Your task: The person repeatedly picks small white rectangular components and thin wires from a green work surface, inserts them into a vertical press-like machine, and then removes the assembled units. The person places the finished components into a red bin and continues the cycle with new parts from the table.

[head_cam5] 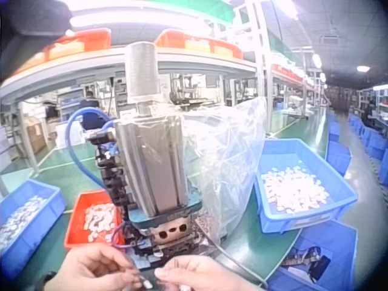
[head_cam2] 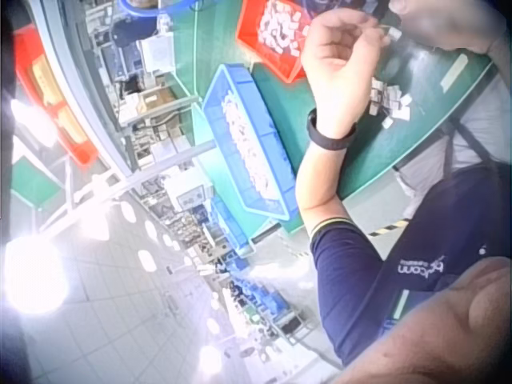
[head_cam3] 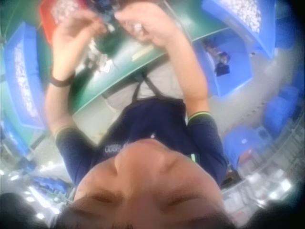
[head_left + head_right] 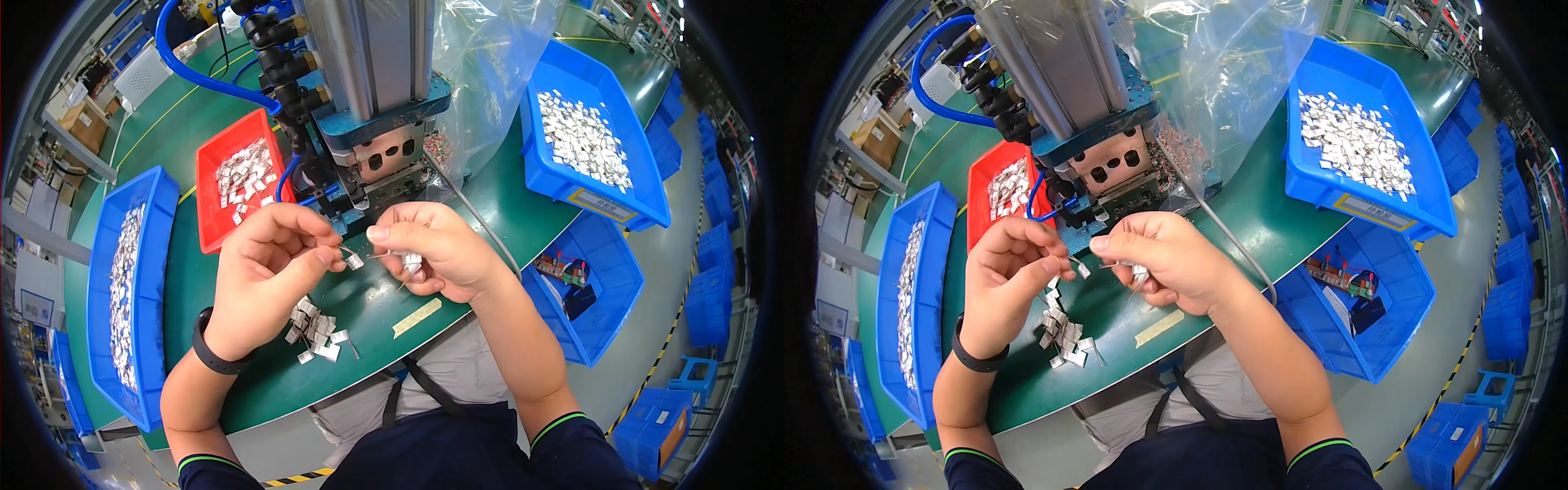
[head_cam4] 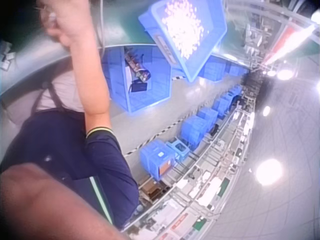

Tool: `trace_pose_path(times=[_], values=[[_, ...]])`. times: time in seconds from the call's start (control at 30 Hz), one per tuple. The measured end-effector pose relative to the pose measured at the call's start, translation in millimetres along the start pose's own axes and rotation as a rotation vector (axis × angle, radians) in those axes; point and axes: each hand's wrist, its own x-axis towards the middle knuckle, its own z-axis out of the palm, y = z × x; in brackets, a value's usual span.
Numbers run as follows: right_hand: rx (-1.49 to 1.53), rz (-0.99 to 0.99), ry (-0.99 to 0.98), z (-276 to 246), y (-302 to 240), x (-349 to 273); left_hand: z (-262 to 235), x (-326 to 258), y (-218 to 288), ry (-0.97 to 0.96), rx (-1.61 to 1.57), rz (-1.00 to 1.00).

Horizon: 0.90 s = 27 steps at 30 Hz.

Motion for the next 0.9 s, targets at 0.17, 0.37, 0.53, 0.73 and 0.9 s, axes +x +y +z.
trace_pose_path(times=[0.17, 0.37, 0.53, 0.73, 0.9], values=[[-0.144, -0.028, -0.044, 5.1, 3.7, 0.5, 3.6, -0.1, -0.9, 0.003, -0.126, -0.076], [-0.139, -0.035, -0.048, 4.0, 7.4, -0.4, 6.7, 1.2, -4.3, 0.031, -0.099, -0.093], [-0.173, -0.094, -0.019, 5.2, 7.6, 0.3, 10.3, 1.4, -6.8, 0.073, -0.132, -0.082], [-0.37, -0.217, 0.047, 8.3, 9.9, -1.1, 12.4, 1.8, -9.6, 0.094, -0.094, -0.135], [-0.491, -0.258, 0.03, 11.0, 10.7, -0.8, 12.4, 0.5, -13.3, 0.091, -0.113, -0.187]])
